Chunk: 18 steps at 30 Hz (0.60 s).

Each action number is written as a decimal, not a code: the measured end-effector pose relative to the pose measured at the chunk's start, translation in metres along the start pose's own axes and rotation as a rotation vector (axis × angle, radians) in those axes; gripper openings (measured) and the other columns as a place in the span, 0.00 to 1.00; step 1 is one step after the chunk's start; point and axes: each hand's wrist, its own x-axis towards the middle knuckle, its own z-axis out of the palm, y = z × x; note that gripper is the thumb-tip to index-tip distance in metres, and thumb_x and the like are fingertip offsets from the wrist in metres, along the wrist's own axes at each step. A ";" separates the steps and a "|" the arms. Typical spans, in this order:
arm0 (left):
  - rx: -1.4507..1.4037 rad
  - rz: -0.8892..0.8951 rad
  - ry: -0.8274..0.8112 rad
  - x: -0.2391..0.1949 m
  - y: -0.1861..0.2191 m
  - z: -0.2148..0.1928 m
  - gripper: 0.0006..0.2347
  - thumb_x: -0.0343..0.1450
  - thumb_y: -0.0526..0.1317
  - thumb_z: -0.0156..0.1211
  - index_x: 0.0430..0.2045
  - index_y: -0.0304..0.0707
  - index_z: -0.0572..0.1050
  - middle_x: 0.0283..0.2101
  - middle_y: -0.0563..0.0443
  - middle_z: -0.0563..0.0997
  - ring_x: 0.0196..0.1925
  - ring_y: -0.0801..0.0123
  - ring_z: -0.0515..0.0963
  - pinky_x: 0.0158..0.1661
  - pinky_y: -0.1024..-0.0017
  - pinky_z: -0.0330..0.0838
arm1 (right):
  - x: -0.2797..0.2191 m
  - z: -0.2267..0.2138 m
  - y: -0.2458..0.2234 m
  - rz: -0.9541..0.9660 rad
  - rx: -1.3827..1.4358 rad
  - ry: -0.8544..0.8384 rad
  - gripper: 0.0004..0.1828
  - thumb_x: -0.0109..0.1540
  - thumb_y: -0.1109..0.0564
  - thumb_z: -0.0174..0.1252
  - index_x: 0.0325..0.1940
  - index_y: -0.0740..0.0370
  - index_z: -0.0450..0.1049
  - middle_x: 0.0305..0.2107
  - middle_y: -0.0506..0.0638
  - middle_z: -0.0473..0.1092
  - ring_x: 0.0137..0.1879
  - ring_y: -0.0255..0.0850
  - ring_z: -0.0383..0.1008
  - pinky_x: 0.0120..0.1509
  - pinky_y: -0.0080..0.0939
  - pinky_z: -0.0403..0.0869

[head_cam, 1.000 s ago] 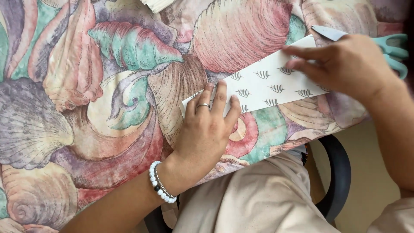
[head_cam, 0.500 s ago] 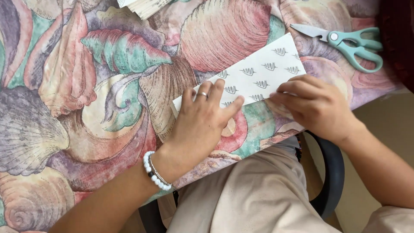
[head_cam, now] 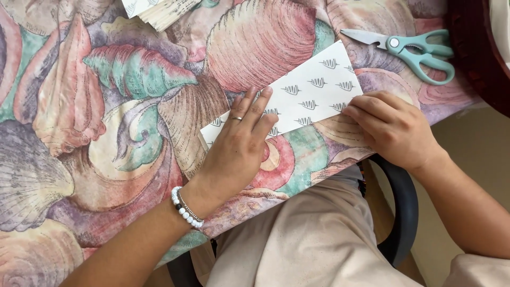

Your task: Folding printed paper sheets into bags and stacking them on a table.

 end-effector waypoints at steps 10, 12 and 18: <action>0.089 -0.044 0.010 0.001 0.001 0.013 0.12 0.72 0.25 0.49 0.49 0.27 0.66 0.72 0.28 0.56 0.75 0.33 0.54 0.73 0.44 0.49 | 0.079 -0.011 -0.013 0.058 -0.161 -0.337 0.32 0.70 0.38 0.50 0.77 0.49 0.64 0.28 0.40 0.75 0.31 0.38 0.74 0.32 0.38 0.73; 0.235 -0.028 0.015 0.001 0.001 0.017 0.18 0.68 0.32 0.59 0.53 0.30 0.66 0.71 0.26 0.56 0.75 0.35 0.55 0.73 0.47 0.49 | 0.109 -0.002 -0.020 -0.023 -0.112 -0.462 0.36 0.70 0.33 0.38 0.79 0.51 0.57 0.21 0.41 0.75 0.26 0.40 0.74 0.27 0.40 0.74; 0.132 -0.010 0.032 0.000 -0.002 0.014 0.16 0.68 0.24 0.48 0.51 0.27 0.66 0.72 0.26 0.55 0.75 0.34 0.54 0.73 0.45 0.49 | 0.109 -0.004 0.019 -0.024 -0.142 -0.428 0.33 0.69 0.31 0.38 0.71 0.43 0.71 0.04 0.39 0.47 0.10 0.33 0.46 0.15 0.36 0.49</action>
